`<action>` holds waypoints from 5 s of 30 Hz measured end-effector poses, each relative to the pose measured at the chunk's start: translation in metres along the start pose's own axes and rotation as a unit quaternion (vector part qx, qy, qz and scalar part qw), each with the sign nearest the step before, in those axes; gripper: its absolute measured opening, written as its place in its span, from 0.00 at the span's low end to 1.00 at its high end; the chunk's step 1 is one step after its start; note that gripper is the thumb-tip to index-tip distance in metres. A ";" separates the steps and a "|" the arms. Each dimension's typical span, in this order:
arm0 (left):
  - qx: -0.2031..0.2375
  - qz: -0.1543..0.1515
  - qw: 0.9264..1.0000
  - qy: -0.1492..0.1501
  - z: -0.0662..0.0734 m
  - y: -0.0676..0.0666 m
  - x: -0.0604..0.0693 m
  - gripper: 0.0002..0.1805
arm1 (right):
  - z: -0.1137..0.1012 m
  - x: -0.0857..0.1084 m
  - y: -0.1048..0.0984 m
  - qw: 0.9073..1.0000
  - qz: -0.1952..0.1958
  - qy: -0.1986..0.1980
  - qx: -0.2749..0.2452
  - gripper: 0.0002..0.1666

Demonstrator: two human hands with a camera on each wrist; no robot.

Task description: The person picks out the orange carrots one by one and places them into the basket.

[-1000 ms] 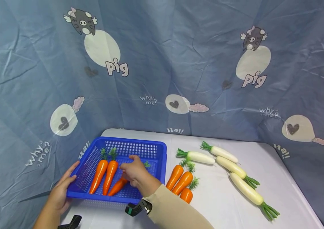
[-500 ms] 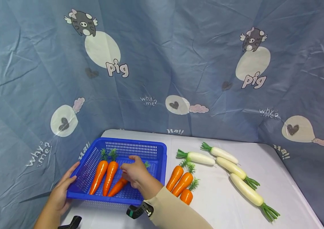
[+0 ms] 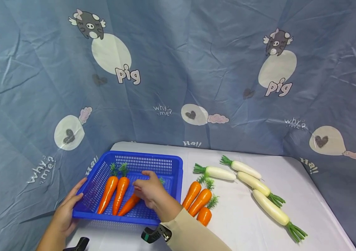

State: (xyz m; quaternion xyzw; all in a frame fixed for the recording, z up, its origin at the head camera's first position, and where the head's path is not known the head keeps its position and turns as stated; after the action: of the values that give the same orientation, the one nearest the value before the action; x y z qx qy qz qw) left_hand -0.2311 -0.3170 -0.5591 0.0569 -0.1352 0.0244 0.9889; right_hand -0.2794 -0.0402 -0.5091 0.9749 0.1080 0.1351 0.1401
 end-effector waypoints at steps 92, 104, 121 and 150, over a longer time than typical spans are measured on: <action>0.005 -0.003 1.000 0.006 -0.001 -0.001 0.000 0.31 | -0.007 0.063 -0.158 0.993 0.091 -0.076 0.023 0.25; 0.018 -0.016 1.000 0.020 0.000 0.000 -0.001 0.31 | 0.010 0.071 -0.185 0.980 0.149 -0.065 0.114 0.29; 0.019 -0.017 0.999 0.022 0.000 0.000 -0.002 0.31 | -0.007 0.101 -0.245 0.927 0.282 -0.079 0.235 0.25; 0.007 -0.003 1.000 0.005 -0.002 -0.001 -0.002 0.31 | 0.022 0.108 -0.269 0.926 0.250 -0.022 0.283 0.39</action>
State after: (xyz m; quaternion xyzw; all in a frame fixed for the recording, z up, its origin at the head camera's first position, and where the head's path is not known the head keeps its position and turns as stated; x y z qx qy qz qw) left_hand -0.2321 -0.3177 -0.5612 0.0640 -0.1304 0.0225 0.9891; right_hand -0.2176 0.2331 -0.5857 0.9720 -0.1085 0.1083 -0.1781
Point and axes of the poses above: each hand's wrist, its own x-axis away from the middle knuckle, its own y-axis out of the palm, z = x × y, the point moved 7 cm from there along -x, towards the middle knuckle, and after that the axes turned 4 degrees about -y, right-handed, at the moved point
